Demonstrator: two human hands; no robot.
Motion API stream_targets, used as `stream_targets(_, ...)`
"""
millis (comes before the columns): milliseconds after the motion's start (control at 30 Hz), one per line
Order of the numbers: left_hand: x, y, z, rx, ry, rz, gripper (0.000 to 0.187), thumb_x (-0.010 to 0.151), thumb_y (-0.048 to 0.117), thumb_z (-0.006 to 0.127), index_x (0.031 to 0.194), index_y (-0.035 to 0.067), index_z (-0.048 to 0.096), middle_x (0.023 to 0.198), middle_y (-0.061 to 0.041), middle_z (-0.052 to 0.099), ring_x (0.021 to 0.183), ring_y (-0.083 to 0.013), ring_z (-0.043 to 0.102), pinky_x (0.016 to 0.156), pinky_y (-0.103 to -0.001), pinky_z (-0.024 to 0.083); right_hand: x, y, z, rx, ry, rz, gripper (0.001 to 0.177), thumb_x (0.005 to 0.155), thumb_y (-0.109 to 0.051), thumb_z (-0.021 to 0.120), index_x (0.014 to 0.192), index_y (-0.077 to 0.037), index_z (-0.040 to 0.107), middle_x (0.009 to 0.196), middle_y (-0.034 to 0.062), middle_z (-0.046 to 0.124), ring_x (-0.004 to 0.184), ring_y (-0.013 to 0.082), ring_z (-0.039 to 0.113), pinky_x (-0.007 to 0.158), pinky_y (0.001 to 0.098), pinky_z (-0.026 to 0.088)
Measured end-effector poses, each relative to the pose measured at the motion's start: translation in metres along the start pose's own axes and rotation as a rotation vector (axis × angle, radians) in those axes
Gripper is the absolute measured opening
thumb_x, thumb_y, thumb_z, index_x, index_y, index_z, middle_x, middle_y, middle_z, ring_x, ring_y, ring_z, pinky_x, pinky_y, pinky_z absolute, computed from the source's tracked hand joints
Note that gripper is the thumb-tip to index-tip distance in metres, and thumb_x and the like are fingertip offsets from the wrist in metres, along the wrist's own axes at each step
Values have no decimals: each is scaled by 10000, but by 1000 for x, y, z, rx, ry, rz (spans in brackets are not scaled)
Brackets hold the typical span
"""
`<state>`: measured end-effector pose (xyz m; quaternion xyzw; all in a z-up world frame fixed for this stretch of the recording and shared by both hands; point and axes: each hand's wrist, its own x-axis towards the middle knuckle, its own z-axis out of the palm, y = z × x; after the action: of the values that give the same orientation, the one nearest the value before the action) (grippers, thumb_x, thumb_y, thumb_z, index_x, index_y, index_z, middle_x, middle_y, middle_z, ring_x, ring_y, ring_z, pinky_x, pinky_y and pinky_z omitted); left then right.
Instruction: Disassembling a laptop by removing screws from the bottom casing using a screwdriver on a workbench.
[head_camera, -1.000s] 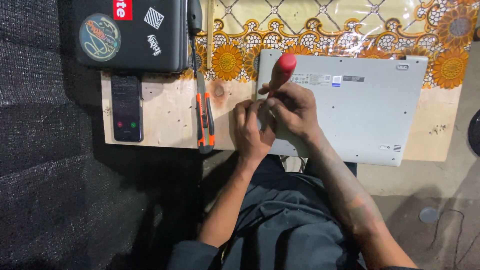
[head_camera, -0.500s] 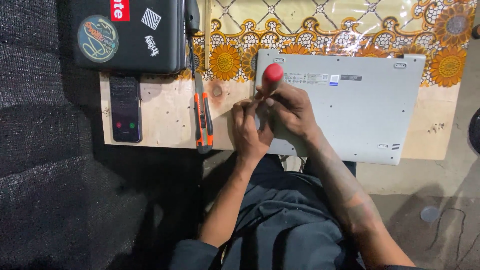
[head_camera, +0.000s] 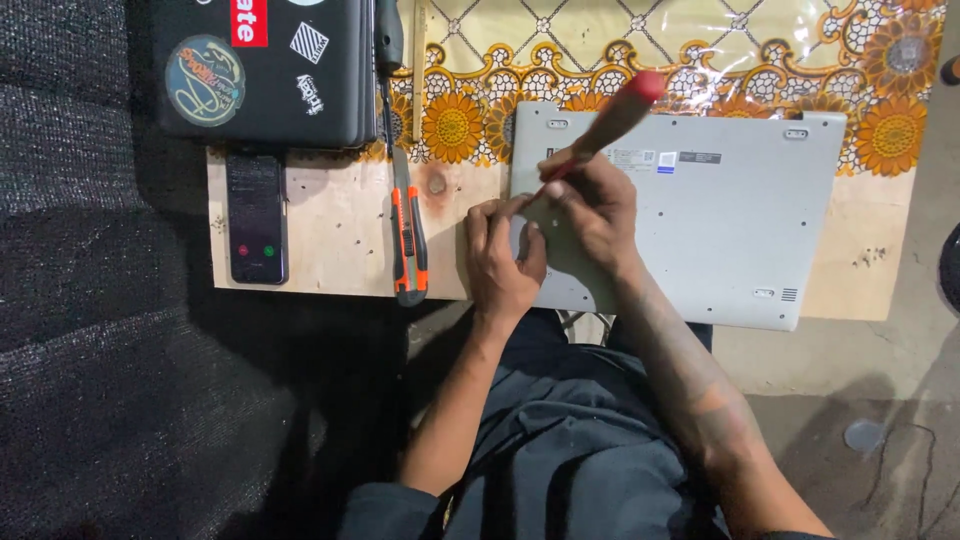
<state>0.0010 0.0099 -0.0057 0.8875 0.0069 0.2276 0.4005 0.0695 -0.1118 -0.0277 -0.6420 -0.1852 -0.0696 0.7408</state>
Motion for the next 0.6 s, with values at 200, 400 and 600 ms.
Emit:
stream_targets(200,7,-8,-3,78,-103,63,54,938,74,574,955,65,624,901,-9,477,822,-244,594,710,-324,515,-2,13,-4,145,186,54,144,961,0,601,1084,73,619,810,136,622,600,146,583,549,289,505)
stream_targets(400,25,6,-9,298,-241,141,46,895,20,589,880,-8,555,825,-84,455,806,-325,583,589,-399,517,-4,15,-5,202,221,73,116,941,14,600,1031,85,620,697,122,571,574,156,567,536,281,477)
stream_targets(600,34,14,-7,577,-307,293,63,919,4,498,862,-14,518,845,-97,451,761,-299,567,591,-357,501,-4,17,-5,235,227,84,100,954,5,577,1032,61,603,653,104,566,567,143,548,548,267,474)
